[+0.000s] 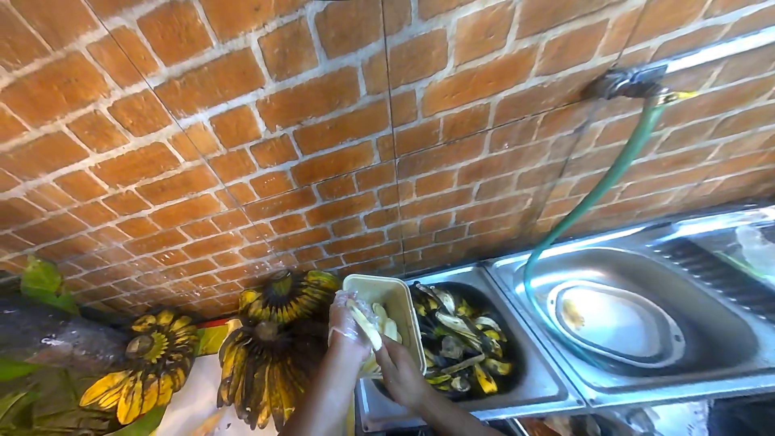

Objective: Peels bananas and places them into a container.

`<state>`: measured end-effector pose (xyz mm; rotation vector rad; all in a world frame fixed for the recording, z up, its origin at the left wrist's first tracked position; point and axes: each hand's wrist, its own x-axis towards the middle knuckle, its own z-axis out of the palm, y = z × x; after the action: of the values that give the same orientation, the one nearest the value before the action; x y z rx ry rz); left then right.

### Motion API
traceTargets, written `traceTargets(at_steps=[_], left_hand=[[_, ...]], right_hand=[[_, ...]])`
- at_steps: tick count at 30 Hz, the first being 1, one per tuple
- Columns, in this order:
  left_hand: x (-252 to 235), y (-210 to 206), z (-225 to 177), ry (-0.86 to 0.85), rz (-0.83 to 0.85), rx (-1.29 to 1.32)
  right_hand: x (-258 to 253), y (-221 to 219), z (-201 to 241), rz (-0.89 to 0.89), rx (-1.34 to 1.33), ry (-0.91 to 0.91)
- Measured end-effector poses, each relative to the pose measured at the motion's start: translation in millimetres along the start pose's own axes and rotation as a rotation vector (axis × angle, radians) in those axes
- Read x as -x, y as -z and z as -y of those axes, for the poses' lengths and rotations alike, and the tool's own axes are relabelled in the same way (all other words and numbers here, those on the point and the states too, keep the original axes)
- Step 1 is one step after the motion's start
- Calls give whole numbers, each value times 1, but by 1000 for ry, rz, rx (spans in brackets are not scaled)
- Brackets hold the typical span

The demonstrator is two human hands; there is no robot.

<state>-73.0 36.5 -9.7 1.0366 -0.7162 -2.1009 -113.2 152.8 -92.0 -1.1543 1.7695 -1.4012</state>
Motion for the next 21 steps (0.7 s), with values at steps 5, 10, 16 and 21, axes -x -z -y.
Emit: traceTargets(at_steps=[5,10,16,21], left_hand=[[0,2,4,-10,-1,-49],[-5,8,9,-73,27,-113],[-3,8,12,-12,96,22],[3,22,21,72,108,84]], right_hand=[[-6,5,-1,41,51,-27],[-8,5,-2,46,75,-51],[-11,13,-5,111,210,-84],[-21,39,22,151,579,-284]])
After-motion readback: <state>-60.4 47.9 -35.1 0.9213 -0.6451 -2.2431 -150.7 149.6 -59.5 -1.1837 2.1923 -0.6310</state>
